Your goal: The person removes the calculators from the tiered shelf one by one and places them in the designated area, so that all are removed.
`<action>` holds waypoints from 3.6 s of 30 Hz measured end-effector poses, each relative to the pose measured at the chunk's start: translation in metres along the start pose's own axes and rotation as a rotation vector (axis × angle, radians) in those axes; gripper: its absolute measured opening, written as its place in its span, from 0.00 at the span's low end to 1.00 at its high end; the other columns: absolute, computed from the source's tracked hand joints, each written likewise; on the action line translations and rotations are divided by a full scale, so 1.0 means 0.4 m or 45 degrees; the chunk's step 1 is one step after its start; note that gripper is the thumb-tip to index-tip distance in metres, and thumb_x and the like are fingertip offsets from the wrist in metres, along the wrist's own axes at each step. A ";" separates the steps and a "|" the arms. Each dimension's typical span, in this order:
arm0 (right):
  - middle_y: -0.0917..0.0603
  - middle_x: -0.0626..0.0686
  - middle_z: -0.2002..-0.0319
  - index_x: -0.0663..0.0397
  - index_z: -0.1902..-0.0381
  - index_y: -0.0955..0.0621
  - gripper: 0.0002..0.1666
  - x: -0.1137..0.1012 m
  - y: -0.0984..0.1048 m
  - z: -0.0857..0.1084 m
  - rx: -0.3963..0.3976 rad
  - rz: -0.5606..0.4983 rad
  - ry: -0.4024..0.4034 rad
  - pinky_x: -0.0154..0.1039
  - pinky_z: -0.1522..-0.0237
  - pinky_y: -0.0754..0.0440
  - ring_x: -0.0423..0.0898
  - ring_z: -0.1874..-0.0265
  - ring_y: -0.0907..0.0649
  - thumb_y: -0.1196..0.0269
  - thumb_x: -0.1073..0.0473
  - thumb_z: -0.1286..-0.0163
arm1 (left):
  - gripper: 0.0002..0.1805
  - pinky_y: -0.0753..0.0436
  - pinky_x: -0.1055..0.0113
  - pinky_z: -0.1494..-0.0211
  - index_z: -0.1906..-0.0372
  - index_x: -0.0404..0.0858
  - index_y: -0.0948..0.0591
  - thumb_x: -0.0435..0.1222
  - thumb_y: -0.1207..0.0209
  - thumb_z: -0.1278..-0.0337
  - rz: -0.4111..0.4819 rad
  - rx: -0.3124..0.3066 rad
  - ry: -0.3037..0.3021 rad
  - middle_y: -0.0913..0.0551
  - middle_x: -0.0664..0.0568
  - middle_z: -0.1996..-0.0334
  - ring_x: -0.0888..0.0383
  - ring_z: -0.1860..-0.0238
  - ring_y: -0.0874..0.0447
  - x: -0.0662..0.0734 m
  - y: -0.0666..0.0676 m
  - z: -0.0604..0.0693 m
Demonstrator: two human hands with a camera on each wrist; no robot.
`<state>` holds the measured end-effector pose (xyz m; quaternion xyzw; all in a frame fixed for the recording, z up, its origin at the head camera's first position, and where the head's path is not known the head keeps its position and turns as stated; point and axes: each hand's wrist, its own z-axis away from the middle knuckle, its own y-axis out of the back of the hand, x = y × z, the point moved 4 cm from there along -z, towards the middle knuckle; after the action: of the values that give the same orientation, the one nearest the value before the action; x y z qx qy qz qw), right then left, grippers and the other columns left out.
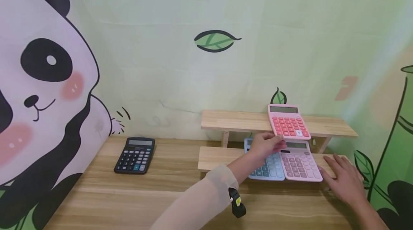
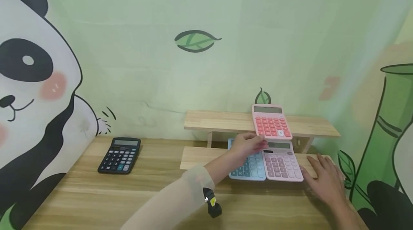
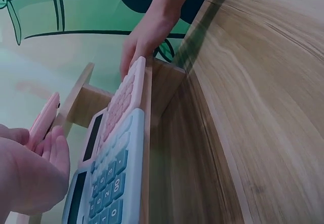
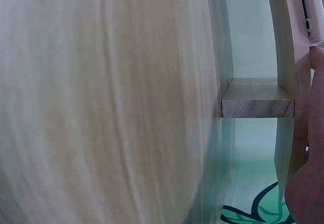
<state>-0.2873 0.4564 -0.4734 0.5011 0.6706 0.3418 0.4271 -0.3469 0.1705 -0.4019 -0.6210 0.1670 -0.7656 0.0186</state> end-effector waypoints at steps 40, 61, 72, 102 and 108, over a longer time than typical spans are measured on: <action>0.35 0.79 0.28 0.67 0.28 0.28 0.39 0.003 -0.002 0.000 -0.008 0.004 -0.012 0.82 0.33 0.44 0.80 0.27 0.40 0.44 0.39 0.19 | 0.10 0.10 0.59 0.45 0.50 0.37 0.15 0.38 0.32 0.29 -0.078 -0.181 -0.036 0.10 0.48 0.62 0.51 0.53 0.08 -0.012 0.026 0.065; 0.34 0.79 0.28 0.66 0.29 0.27 0.38 -0.005 0.003 0.000 0.014 -0.007 -0.012 0.84 0.35 0.43 0.79 0.27 0.39 0.43 0.40 0.19 | 0.16 0.10 0.62 0.46 0.44 0.38 0.16 0.38 0.31 0.30 0.044 0.032 -0.085 0.11 0.51 0.61 0.53 0.54 0.08 0.011 0.002 0.015; 0.34 0.79 0.28 0.65 0.29 0.26 0.38 -0.004 -0.003 -0.001 -0.001 0.001 -0.014 0.84 0.35 0.43 0.80 0.28 0.39 0.43 0.39 0.19 | 0.19 0.10 0.61 0.46 0.41 0.38 0.18 0.38 0.29 0.33 0.077 -0.110 -0.092 0.11 0.49 0.58 0.52 0.53 0.09 0.006 0.051 0.029; 0.35 0.79 0.28 0.66 0.29 0.27 0.38 -0.006 0.000 0.001 -0.003 0.008 -0.016 0.84 0.34 0.45 0.80 0.27 0.40 0.45 0.39 0.18 | 0.25 0.12 0.59 0.40 0.30 0.27 0.28 0.32 0.39 0.23 -0.166 -0.284 -0.193 0.14 0.37 0.45 0.46 0.46 0.11 0.101 0.447 0.195; 0.35 0.79 0.28 0.66 0.29 0.27 0.39 -0.004 0.000 -0.002 -0.006 0.007 -0.026 0.84 0.34 0.45 0.79 0.27 0.40 0.45 0.38 0.18 | 0.28 0.13 0.59 0.37 0.26 0.31 0.30 0.35 0.38 0.23 -0.194 -0.233 -0.193 0.15 0.38 0.41 0.46 0.42 0.12 0.139 0.532 0.220</action>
<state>-0.2876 0.4549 -0.4727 0.5055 0.6640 0.3394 0.4341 -0.3135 -0.0640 -0.3935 -0.6871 0.1866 -0.6972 -0.0837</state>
